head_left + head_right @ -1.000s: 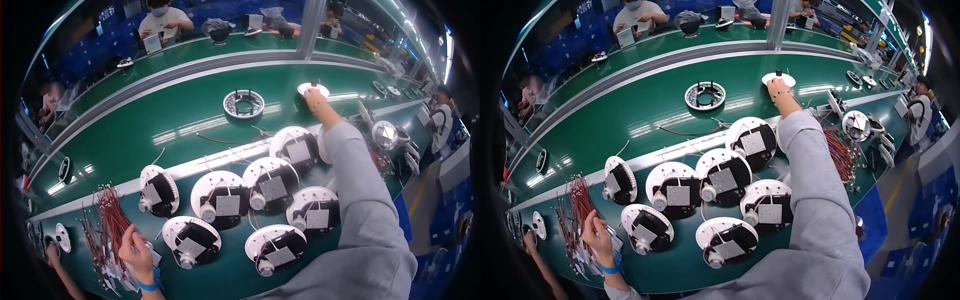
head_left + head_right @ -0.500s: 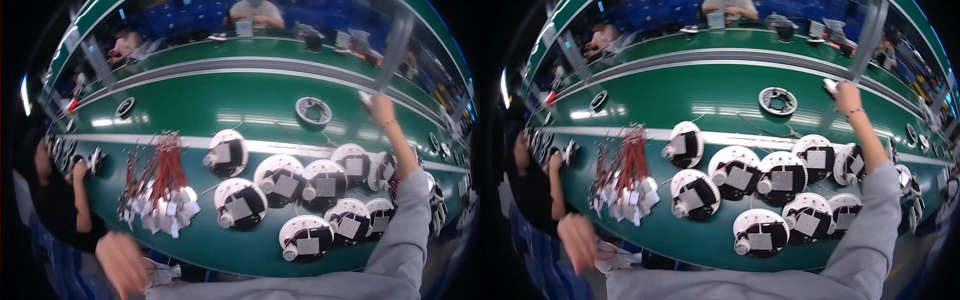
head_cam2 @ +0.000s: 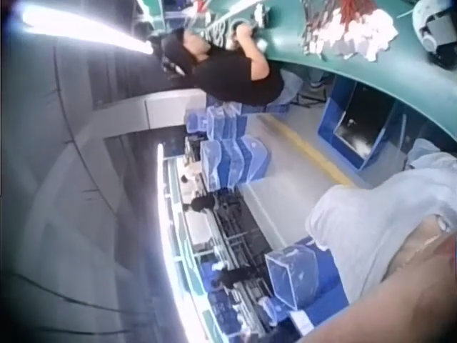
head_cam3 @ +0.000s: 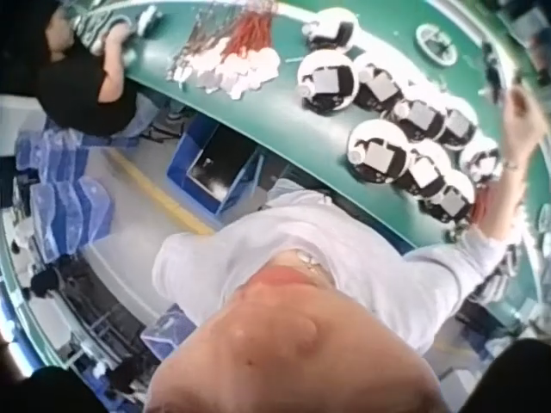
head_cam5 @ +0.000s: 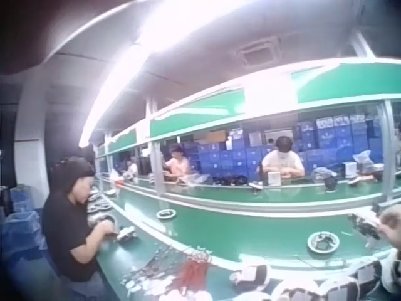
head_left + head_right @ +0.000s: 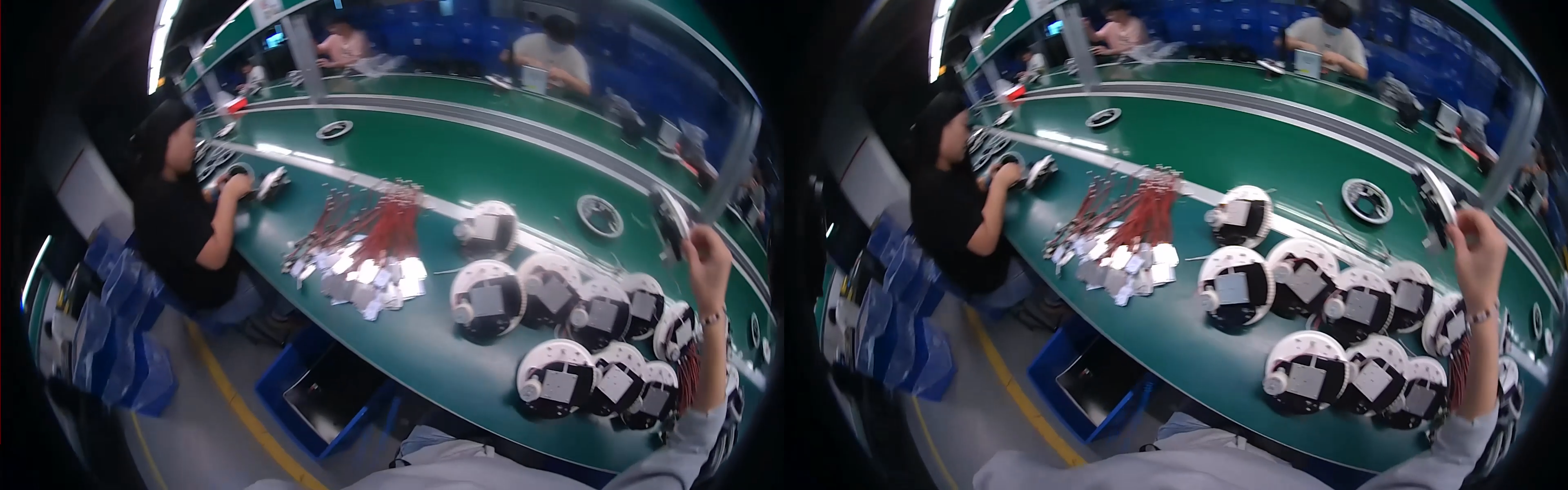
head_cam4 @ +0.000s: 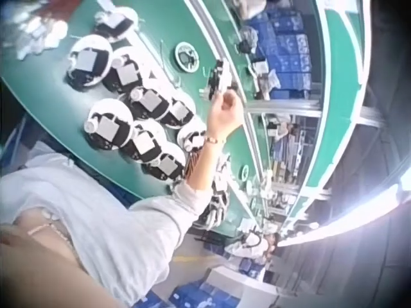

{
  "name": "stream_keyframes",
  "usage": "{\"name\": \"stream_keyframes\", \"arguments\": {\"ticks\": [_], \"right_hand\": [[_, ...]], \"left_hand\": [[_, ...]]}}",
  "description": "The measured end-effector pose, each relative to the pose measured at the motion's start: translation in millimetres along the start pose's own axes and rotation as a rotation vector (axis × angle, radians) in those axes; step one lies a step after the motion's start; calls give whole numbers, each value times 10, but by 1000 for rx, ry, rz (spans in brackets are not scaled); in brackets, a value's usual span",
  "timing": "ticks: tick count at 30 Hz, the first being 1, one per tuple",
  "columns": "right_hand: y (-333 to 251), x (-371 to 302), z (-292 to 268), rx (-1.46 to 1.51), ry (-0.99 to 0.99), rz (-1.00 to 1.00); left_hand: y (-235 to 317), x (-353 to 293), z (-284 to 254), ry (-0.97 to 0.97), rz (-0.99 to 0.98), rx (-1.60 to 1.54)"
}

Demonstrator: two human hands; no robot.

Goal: Assembling round electronic components by attaching wires and white plastic housings.

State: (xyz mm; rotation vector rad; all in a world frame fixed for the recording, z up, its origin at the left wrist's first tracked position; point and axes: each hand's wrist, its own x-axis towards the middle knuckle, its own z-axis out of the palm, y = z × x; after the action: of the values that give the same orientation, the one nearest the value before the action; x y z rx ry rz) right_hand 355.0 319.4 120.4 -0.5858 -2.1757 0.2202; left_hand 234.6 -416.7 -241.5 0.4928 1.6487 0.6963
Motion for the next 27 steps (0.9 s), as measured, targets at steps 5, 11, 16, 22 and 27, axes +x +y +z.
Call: {"name": "stream_keyframes", "arguments": {"ticks": [5,11,16,22,27], "right_hand": [[200,-202,-184,121,18,91],[191,-329,-378,115,32,62],[245,-461,-448,337,56,250],[-509,-482,-167,465,-140,211],[-1519,-801,451,883,-439,341]], "left_hand": [[161,125,387,-169,17,106],[1017,786,325,-456,88,300],[1759,1036,85,-681,105,448],[3107,909,-380,-642,182,304],[4162,800,-250,193,1037,176]]}}
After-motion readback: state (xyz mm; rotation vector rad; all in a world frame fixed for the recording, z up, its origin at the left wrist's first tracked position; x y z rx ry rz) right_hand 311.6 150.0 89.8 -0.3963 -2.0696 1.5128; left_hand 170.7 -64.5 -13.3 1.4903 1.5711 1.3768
